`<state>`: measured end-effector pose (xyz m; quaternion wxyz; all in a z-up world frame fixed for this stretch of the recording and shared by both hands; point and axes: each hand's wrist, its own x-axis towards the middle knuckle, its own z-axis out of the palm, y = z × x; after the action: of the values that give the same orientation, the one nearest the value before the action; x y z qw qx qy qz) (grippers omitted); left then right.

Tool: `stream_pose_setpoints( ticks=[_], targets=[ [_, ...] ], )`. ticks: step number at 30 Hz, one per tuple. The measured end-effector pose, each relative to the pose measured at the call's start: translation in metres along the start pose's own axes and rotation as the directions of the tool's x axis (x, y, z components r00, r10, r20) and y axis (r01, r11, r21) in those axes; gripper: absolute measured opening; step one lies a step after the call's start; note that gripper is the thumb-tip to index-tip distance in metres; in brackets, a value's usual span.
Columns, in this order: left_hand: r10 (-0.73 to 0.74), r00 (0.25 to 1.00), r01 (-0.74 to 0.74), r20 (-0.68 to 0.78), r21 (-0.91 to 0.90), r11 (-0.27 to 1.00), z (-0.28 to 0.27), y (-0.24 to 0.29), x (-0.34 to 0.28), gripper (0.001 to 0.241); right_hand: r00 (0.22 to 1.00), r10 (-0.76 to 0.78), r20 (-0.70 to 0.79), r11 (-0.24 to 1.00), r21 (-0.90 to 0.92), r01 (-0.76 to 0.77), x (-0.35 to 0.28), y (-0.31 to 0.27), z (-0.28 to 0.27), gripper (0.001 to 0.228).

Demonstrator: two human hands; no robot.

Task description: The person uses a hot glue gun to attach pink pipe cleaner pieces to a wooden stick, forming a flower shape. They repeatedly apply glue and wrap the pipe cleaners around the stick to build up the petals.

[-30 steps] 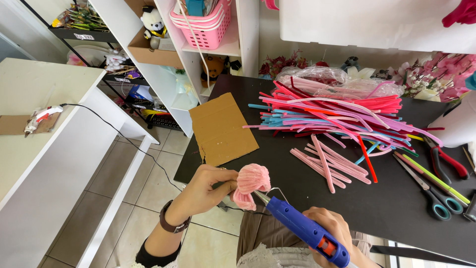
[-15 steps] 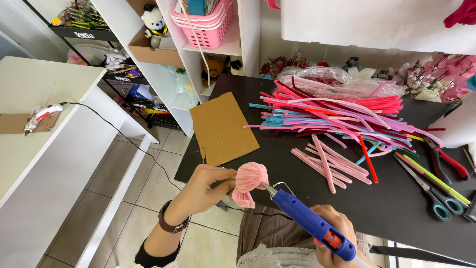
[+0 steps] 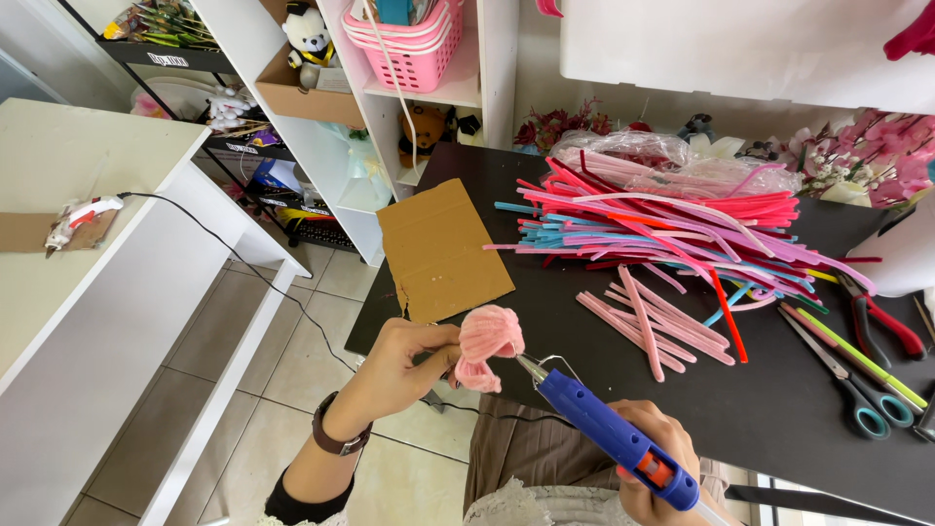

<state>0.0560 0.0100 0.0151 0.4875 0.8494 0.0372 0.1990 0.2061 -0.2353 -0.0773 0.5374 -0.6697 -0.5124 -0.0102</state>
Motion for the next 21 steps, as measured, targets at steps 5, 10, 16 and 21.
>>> stream_pose_setpoints(
  ticks=[5,10,16,21],
  targets=[
    [-0.151,0.979,0.122,-0.135,-0.204,0.971,0.000,-0.014,0.001,0.020,0.995,-0.099,-0.014,0.994,0.052,0.099,0.021,-0.002,0.009,0.046],
    [-0.222,0.931,0.141,-0.290,-0.276,0.951,-0.022,-0.031,0.004,0.029,0.994,-0.106,0.025,0.973,0.208,0.098,0.055,0.007,0.025,0.045],
    [-0.271,0.790,0.134,-0.551,-0.277,0.952,-0.071,-0.056,0.003,0.021,0.922,-0.326,0.207,0.937,-0.060,0.345,0.123,-0.009,0.065,0.040],
    [-0.249,0.738,0.171,-0.628,-0.184,0.968,-0.101,-0.039,-0.005,0.019,0.832,-0.362,0.421,0.512,-0.656,0.554,0.137,0.038,0.133,0.031]
  ],
)
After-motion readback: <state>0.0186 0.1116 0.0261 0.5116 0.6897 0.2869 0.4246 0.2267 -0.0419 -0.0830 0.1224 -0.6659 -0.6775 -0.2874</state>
